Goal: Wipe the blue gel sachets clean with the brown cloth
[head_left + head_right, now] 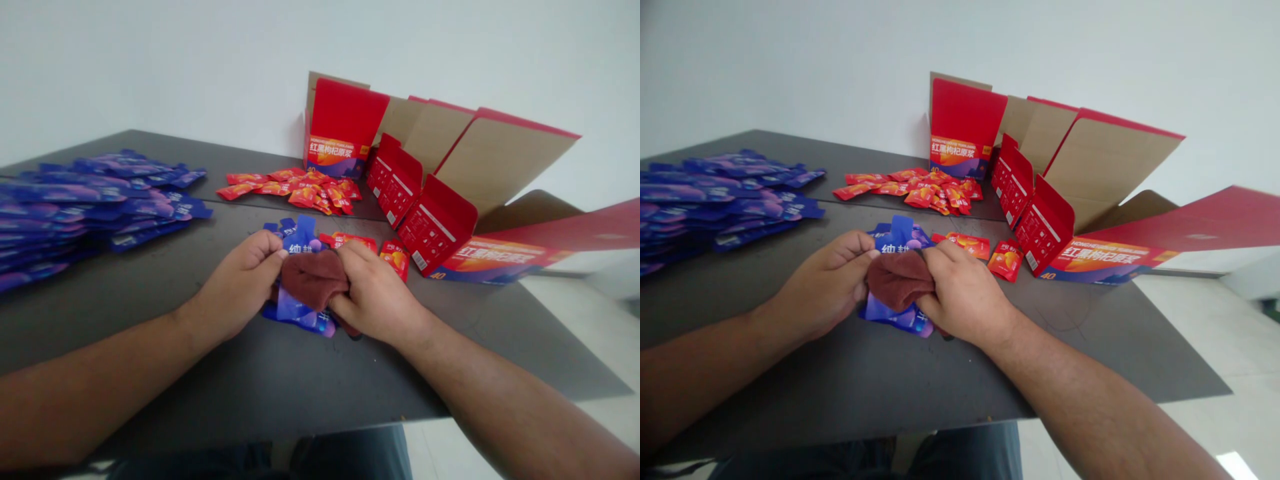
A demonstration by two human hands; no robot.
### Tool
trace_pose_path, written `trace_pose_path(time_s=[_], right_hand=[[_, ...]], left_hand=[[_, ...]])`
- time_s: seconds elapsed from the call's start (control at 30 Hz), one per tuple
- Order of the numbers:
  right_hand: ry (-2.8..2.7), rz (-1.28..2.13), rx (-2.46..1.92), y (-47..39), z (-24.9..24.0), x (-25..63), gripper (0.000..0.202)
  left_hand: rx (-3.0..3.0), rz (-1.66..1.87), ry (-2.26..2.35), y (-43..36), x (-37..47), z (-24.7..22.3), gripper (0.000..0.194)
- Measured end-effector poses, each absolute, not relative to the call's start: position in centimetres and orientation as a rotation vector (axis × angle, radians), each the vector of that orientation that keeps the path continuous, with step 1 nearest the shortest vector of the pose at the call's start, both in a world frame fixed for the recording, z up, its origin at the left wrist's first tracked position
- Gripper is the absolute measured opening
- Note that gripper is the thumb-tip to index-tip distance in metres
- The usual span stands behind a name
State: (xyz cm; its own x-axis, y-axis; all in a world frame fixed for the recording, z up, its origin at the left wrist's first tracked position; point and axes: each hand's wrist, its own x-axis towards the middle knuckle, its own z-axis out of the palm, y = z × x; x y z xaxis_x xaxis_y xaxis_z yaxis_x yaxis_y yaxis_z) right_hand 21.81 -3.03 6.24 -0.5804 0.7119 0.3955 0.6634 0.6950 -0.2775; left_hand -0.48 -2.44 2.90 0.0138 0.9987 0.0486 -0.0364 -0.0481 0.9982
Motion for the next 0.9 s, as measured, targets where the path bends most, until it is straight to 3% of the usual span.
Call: trace_pose_path(time_s=[0.9], right_hand=[[-2.445,0.128,-1.018,-2.78,6.14,21.86,0.018]], left_hand=[[1.282,1.220,1.161,-2.23,-0.74,2.29,0.013]])
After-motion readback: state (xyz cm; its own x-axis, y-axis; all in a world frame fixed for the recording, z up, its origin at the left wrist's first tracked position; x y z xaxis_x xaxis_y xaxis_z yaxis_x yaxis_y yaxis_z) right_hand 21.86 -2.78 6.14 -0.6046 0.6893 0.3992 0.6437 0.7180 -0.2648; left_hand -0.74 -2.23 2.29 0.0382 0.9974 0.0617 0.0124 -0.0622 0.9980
